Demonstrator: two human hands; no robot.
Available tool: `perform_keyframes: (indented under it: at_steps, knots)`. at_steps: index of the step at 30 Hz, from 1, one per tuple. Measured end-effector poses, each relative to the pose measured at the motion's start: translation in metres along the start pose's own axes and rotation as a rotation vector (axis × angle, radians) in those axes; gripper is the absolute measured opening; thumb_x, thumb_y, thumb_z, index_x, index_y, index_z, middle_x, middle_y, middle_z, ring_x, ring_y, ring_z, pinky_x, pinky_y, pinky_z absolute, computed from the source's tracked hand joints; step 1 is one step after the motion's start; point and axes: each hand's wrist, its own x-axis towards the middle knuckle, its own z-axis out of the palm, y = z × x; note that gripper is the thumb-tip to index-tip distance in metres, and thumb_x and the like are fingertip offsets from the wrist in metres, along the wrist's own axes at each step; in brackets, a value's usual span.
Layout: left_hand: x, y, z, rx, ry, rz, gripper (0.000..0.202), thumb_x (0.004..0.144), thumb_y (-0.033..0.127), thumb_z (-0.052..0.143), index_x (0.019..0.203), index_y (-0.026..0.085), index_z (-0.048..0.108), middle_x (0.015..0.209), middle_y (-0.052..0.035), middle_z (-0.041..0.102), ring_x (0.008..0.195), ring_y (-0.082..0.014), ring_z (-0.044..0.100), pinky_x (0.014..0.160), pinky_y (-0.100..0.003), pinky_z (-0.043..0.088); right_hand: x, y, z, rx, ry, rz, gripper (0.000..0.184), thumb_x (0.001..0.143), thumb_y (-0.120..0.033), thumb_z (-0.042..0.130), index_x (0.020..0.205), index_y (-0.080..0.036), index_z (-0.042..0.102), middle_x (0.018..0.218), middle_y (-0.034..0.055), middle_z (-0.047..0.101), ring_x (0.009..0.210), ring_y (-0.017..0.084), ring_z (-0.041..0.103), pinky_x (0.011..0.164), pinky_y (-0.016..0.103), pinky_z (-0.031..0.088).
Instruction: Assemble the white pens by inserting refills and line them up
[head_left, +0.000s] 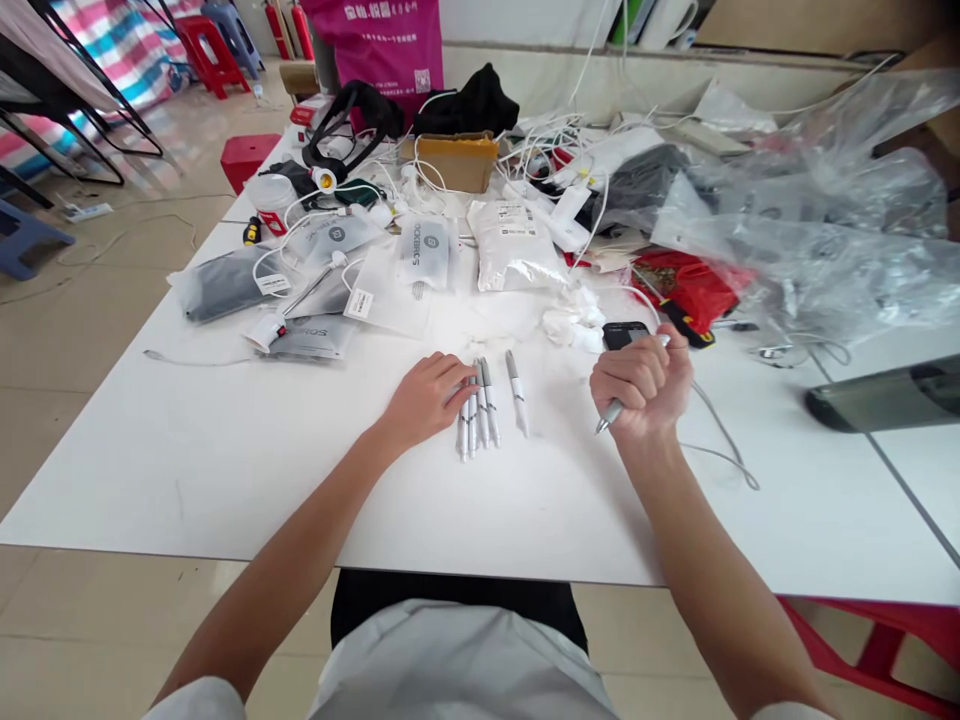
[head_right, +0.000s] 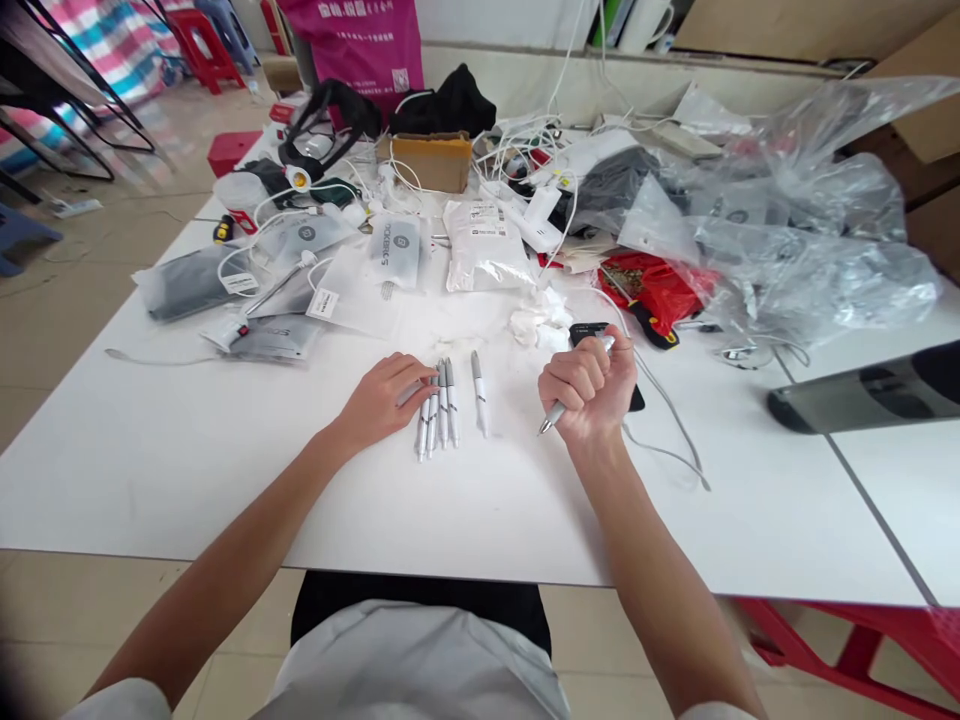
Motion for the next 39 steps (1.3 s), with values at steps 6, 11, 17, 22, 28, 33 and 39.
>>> perform_keyframes:
  at_steps: [6,11,17,22,28,33,39]
  knots:
    - [0.0,0.001,0.001,-0.008,-0.004,0.016,0.017,0.11,0.028,0.055,0.116,0.02,0.068,0.103,-0.0069,0.074,0.093,-0.0219,0.064,0.088,-0.039,0.052,-0.002,-0.005,0.005,0.026,-0.05,0.116,0.056,0.109,-0.04,0.043,0.06,-0.025,0.02,0.047,-0.0067,0.018,0.042,0.009,0.016,0.044,0.03,0.019]
    - [-0.001,0.001,0.002,-0.024,-0.01,0.014,0.016,0.11,0.027,0.055,0.117,0.021,0.068,0.104,-0.0069,0.074,0.092,-0.0219,0.063,0.088,-0.039,0.053,0.0,-0.003,0.013,-0.306,0.103,-0.04,0.058,0.112,-0.053,0.041,0.065,-0.024,0.025,0.052,-0.006,0.026,0.045,0.009,0.021,0.041,0.028,0.024]
    - [0.0,0.0,-0.001,-0.053,0.005,-0.014,0.015,0.11,0.027,0.056,0.116,0.02,0.069,0.103,-0.0064,0.074,0.091,-0.0209,0.063,0.087,-0.039,0.053,0.013,0.012,0.016,-0.909,0.655,-0.324,0.042,0.099,-0.056,0.07,0.076,-0.025,0.053,0.069,-0.004,0.034,0.055,0.012,0.019,0.046,0.029,0.026]
    - [0.001,0.0,-0.001,-0.043,0.0,-0.004,0.016,0.11,0.027,0.055,0.115,0.02,0.068,0.102,-0.0069,0.073,0.09,-0.0211,0.062,0.086,-0.039,0.053,0.014,0.013,0.009,-0.879,0.647,-0.366,0.041,0.098,-0.054,0.071,0.076,-0.024,0.053,0.068,-0.004,0.027,0.059,0.013,0.028,0.056,0.029,0.038]
    - [0.0,0.001,-0.001,-0.031,-0.009,-0.001,0.016,0.111,0.027,0.054,0.115,0.02,0.068,0.102,-0.0072,0.073,0.092,-0.0219,0.063,0.087,-0.039,0.053,0.013,0.008,0.003,-0.93,0.707,-0.356,0.051,0.097,-0.057,0.065,0.068,-0.024,0.04,0.068,-0.0031,0.023,0.061,0.016,0.025,0.059,0.034,0.038]
    - [0.001,0.002,-0.004,0.0,-0.026,-0.02,0.02,0.112,0.028,0.05,0.115,0.021,0.068,0.103,-0.0082,0.074,0.094,-0.023,0.065,0.087,-0.041,0.053,0.012,0.005,-0.002,-1.155,0.76,-0.369,0.055,0.097,-0.057,0.06,0.065,-0.025,0.03,0.067,-0.0026,0.014,0.061,0.018,0.014,0.056,0.036,0.031]
    - [0.002,0.002,-0.003,0.023,-0.025,-0.015,0.019,0.112,0.027,0.05,0.114,0.021,0.068,0.103,-0.008,0.074,0.093,-0.0228,0.064,0.086,-0.041,0.053,0.006,0.001,-0.01,-1.155,0.768,-0.348,0.061,0.091,-0.055,0.067,0.059,-0.023,0.027,0.058,-0.003,0.013,0.057,0.016,0.01,0.055,0.038,0.031]
